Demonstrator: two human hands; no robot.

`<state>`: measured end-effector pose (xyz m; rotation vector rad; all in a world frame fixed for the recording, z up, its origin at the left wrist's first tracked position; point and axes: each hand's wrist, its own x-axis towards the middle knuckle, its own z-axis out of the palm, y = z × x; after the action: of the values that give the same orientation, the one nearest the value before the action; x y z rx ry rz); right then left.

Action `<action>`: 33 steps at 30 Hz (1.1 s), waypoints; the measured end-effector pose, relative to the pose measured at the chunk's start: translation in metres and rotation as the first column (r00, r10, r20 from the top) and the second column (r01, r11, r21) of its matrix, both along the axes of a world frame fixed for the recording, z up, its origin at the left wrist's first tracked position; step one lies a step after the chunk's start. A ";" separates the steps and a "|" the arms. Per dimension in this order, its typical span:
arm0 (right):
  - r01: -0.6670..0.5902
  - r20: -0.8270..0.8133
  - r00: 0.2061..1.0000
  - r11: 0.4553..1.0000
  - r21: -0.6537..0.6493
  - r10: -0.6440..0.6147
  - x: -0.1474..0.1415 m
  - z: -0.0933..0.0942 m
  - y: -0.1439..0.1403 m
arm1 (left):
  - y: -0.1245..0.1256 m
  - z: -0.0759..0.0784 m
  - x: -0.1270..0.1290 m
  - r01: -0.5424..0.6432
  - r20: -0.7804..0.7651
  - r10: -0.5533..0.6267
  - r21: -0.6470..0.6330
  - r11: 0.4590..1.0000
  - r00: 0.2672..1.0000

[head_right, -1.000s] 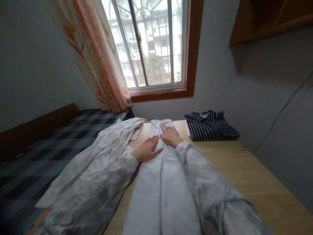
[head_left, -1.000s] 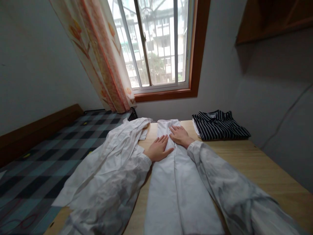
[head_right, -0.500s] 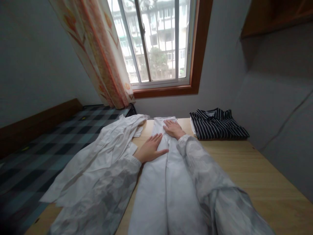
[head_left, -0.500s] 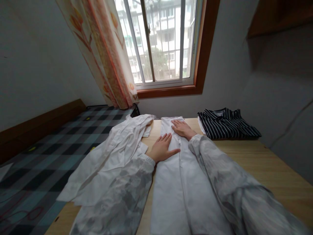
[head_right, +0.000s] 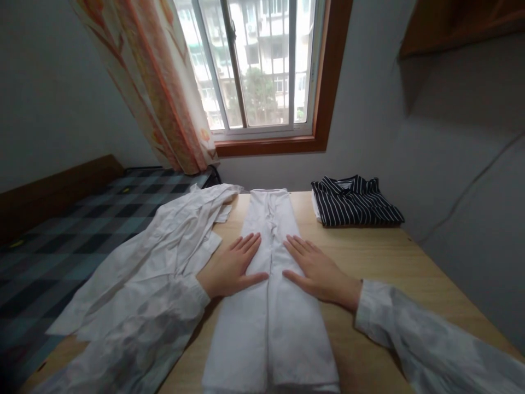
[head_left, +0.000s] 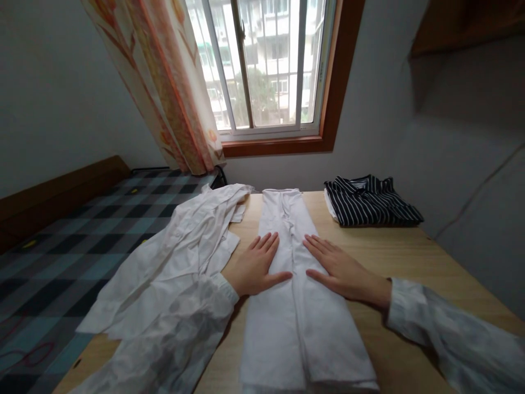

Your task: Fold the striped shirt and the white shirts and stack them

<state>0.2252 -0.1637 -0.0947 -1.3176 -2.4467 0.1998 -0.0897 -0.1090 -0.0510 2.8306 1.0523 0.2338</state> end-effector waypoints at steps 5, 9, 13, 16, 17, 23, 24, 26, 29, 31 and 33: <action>0.045 -0.004 0.999 0.998 0.033 -0.045 0.001 -0.005 -0.016 | -0.007 -0.004 0.006 -0.046 -0.015 0.046 -0.033 0.998 0.999; 0.081 0.040 0.996 0.997 0.020 -0.082 -0.005 -0.001 0.022 | 0.023 -0.006 0.022 -0.085 -0.014 0.084 -0.048 0.995 0.996; 0.088 0.087 0.992 0.996 0.022 -0.090 -0.006 0.004 0.049 | 0.040 -0.007 0.029 -0.098 0.014 0.098 0.008 0.995 0.995; 0.066 0.101 0.993 0.998 0.022 -0.068 -0.001 0.009 0.050 | 0.035 -0.003 0.023 -0.061 0.030 0.059 0.064 0.996 0.998; 0.049 0.101 0.994 0.999 0.023 -0.051 0.002 0.011 0.047 | 0.031 0.000 0.018 -0.023 0.029 0.021 0.073 0.997 0.999; -0.111 -0.010 0.994 0.993 0.034 0.111 0.025 0.022 0.008 | 0.004 0.016 -0.029 0.290 0.041 -0.291 0.010 0.957 0.956; -0.132 -0.030 0.991 0.991 0.022 0.133 0.029 0.023 0.000 | 0.001 0.019 -0.037 0.311 0.045 -0.311 -0.002 0.950 0.949; -0.165 -0.050 0.985 0.986 -0.010 0.165 0.037 0.025 -0.013 | -0.004 0.023 -0.050 0.350 0.049 -0.348 -0.025 0.936 0.936; -0.204 -0.059 0.978 0.978 -0.048 0.201 0.048 0.029 -0.029 | -0.010 0.028 -0.066 0.424 0.056 -0.422 -0.044 0.904 0.905; -0.246 -0.065 0.968 0.967 -0.061 0.242 0.055 0.032 -0.036 | -0.013 0.030 -0.072 0.479 0.056 -0.477 -0.055 0.876 0.877; -0.294 -0.067 0.955 0.953 -0.069 0.289 0.061 0.035 -0.040 | -0.015 0.033 -0.077 0.531 0.044 -0.530 -0.064 0.845 0.847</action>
<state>0.2867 -0.2038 -0.0599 -0.9583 -2.5994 0.4054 -0.1670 -0.1235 -0.0181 2.8994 0.2272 0.1680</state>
